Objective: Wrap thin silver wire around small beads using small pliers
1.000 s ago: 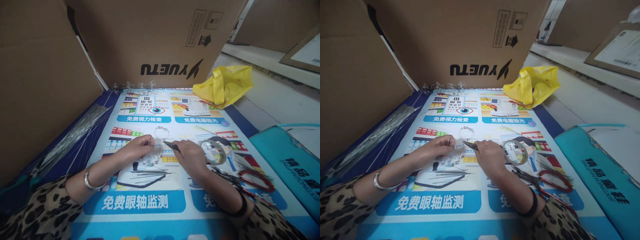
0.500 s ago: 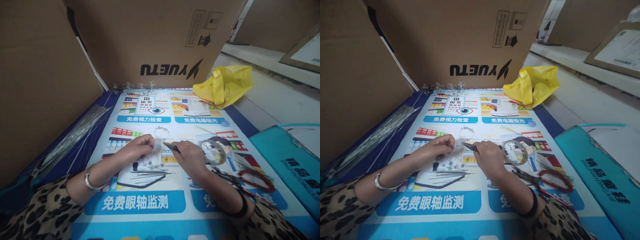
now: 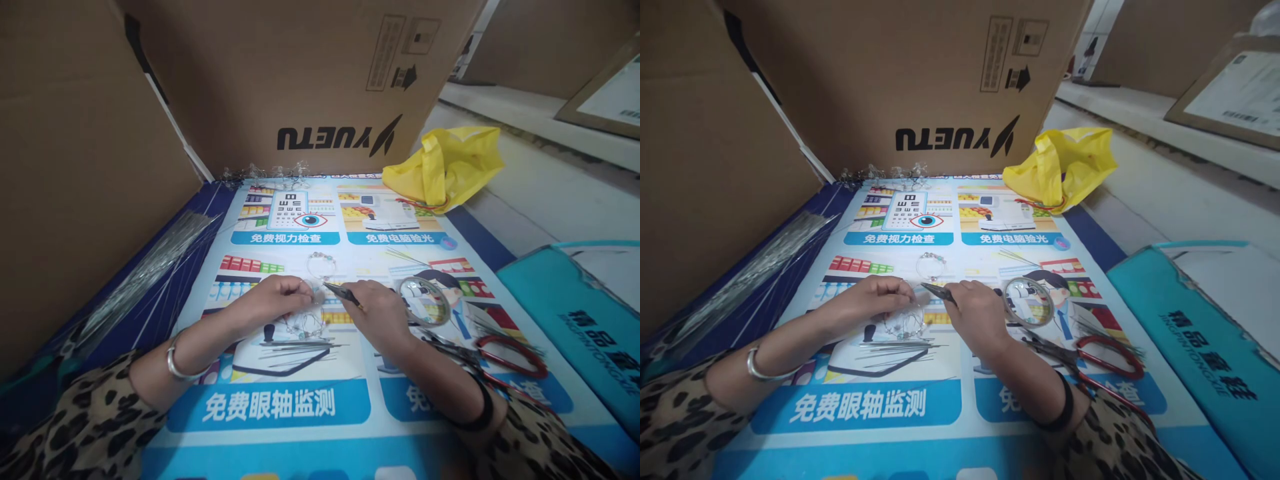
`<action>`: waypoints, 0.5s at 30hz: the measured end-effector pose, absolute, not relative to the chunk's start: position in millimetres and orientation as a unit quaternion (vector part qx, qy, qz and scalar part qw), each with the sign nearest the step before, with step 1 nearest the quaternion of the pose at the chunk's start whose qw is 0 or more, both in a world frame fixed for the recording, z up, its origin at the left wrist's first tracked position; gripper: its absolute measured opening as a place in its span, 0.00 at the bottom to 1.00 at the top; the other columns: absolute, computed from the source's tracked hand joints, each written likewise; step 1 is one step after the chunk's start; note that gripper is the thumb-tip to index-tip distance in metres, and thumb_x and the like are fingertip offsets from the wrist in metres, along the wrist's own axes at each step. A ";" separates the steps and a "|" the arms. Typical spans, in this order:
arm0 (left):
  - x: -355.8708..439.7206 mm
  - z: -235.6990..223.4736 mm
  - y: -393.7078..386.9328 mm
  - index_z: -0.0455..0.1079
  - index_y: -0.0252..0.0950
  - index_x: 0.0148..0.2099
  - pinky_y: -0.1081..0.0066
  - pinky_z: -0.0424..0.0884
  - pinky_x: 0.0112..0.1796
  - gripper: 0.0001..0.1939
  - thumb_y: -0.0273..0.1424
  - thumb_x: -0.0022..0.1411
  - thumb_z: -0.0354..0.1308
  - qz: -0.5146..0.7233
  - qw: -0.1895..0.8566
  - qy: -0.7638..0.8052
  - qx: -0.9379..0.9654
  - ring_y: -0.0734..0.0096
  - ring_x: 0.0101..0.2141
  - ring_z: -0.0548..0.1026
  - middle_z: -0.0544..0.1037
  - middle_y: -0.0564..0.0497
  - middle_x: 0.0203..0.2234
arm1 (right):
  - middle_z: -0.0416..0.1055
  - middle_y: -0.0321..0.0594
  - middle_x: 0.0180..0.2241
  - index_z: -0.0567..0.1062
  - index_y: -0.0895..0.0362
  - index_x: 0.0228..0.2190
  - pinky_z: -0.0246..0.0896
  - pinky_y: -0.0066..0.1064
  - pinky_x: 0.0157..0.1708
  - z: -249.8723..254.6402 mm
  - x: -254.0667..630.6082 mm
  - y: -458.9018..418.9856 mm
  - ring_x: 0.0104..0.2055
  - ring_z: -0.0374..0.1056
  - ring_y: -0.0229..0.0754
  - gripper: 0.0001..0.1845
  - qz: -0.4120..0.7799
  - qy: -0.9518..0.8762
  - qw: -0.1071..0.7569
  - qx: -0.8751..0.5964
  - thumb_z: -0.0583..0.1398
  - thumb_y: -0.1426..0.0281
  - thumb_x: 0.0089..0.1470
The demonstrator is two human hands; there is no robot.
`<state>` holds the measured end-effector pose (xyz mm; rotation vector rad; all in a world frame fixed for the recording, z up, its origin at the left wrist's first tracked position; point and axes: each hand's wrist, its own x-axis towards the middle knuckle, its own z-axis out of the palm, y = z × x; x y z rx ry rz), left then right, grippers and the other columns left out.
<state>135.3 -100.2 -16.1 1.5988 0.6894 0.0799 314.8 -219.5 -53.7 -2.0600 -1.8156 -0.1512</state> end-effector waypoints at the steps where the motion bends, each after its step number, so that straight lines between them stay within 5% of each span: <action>1: 135.2 -16.0 -100.6 0.71 0.33 0.35 0.77 0.51 0.20 0.14 0.40 0.54 0.56 0.033 0.642 0.302 0.704 0.81 0.18 0.57 0.63 0.57 0.17 | 0.75 0.37 0.31 0.75 0.54 0.36 0.55 0.29 0.34 -53.5 314.7 -219.3 0.35 0.67 0.41 0.10 -0.053 -0.646 0.194 -0.737 0.55 0.68 0.54; 15: 136.4 -19.7 -99.8 0.69 0.33 0.31 0.78 0.48 0.18 0.11 0.37 0.53 0.57 0.068 0.667 0.332 0.664 0.82 0.16 0.54 0.61 0.59 0.14 | 0.74 0.37 0.31 0.75 0.54 0.37 0.55 0.29 0.34 -50.9 314.7 -218.3 0.35 0.68 0.42 0.11 -0.034 -0.632 0.172 -0.755 0.55 0.66 0.55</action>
